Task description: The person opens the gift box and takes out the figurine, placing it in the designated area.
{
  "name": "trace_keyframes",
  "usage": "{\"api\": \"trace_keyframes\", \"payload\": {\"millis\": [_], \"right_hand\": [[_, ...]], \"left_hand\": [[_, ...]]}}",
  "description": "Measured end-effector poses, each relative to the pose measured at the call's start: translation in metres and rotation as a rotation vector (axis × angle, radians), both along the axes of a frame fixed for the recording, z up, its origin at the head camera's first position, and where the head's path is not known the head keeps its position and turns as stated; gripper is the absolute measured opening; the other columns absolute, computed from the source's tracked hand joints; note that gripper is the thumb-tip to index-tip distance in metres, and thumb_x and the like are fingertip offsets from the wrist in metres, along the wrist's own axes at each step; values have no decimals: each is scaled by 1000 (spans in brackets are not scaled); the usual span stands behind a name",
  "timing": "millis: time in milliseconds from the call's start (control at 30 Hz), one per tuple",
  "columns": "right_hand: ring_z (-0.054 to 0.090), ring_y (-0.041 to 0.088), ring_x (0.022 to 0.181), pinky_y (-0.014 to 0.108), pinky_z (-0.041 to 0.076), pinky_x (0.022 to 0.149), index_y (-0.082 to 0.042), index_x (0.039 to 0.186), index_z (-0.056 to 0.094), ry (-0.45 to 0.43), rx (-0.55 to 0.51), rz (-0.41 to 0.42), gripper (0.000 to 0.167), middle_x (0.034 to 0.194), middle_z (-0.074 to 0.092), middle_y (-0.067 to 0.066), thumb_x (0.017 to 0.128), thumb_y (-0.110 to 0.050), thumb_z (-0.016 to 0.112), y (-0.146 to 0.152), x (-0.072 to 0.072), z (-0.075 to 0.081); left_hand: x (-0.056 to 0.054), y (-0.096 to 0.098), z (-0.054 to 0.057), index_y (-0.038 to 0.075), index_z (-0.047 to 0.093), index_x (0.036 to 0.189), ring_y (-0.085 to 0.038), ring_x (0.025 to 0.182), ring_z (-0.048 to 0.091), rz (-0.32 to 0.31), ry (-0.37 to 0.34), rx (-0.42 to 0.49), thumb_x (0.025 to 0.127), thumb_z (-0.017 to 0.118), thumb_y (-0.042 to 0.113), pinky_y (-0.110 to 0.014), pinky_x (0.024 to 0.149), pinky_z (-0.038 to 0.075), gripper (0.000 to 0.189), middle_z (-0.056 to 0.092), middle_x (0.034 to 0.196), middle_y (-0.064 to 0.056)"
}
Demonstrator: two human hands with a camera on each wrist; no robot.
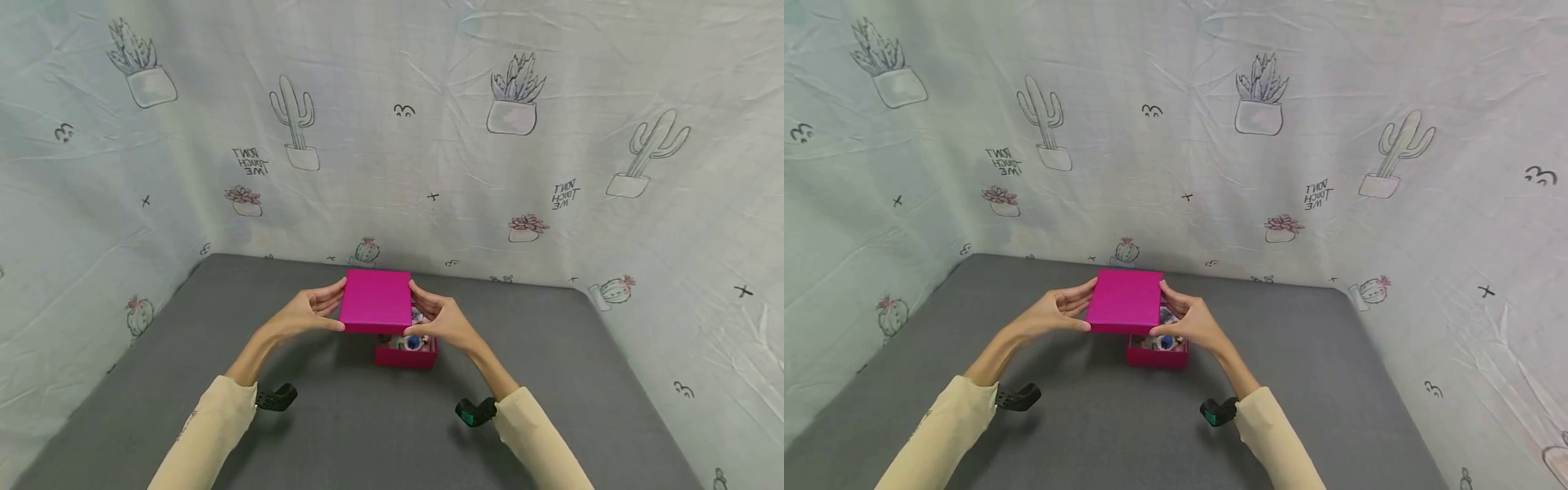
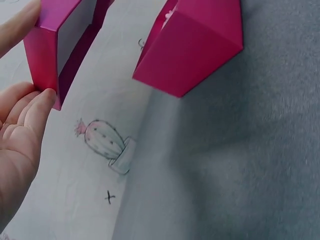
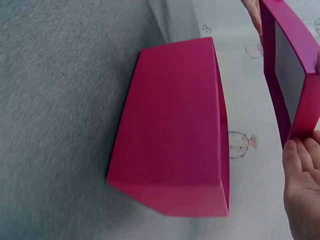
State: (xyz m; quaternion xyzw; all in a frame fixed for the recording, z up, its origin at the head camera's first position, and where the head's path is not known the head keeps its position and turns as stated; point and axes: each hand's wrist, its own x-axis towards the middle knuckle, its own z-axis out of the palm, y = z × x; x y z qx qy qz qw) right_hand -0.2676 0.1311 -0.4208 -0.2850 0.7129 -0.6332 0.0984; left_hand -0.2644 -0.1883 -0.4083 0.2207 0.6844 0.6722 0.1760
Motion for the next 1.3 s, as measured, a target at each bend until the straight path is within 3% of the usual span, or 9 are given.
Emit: {"api": "trace_keyframes", "payload": {"millis": [367, 567, 733, 900, 1000, 1167, 1300], "right_hand": [[33, 22, 138, 47, 31, 107, -2, 149, 28, 54, 6, 66, 92, 155, 27, 9, 75, -8, 82, -32, -8, -4], [31, 13, 139, 47, 30, 108, -7, 150, 27, -39, -46, 80, 90, 155, 27, 0, 77, -4, 79, -51, -6, -8], [23, 12, 142, 41, 32, 108, -7, 152, 23, -28, -47, 104, 91, 158, 20, -2, 79, 2, 76, -64, -4, -11], [11, 13, 145, 36, 33, 107, -6, 153, 12, 26, -48, 175, 94, 160, 7, 1, 81, 8, 71, -73, -5, -14], [9, 17, 145, 37, 31, 107, -6, 154, 10, 61, -76, 181, 95, 161, 5, 3, 81, 10, 70, -79, -4, -15], [14, 18, 145, 34, 27, 110, -5, 153, 12, 59, -143, 47, 86, 160, 11, 4, 88, 2, 67, -96, 6, -20], [17, 21, 144, 31, 27, 109, 2, 151, 16, -14, -196, -83, 73, 158, 14, 10, 94, -3, 61, -108, 11, -28]], "left_hand": [[8, -30, -5, 5, 19, 152, -27, 143, 21, 35, 3, -15, 79, 77, 1, -39, 109, 26, 93, 16, 158, -9], [15, -44, -9, 5, 15, 153, -27, 144, 17, 49, 7, 7, 82, 74, -1, -24, 104, 34, 93, 12, 159, -9], [22, -51, -14, 4, 13, 153, -28, 144, 14, 74, 40, 19, 83, 71, -2, -20, 103, 35, 91, 9, 160, -10], [27, -49, -20, 5, 19, 152, -25, 144, 18, 208, 87, 14, 89, 68, 6, -19, 103, 35, 80, 16, 159, -9], [27, -47, -25, 5, 23, 152, -18, 141, 27, 315, 93, 32, 92, 65, 10, -20, 100, 38, 73, 22, 156, -10], [27, -42, -32, 4, 37, 147, -4, 119, 54, 527, 68, 133, 90, 68, 10, -24, 87, 50, 65, 43, 144, -8], [27, -39, -37, -1, 45, 141, -1, 108, 60, 582, 101, 158, 88, 70, 10, -23, 83, 52, 59, 58, 131, 0]]}}
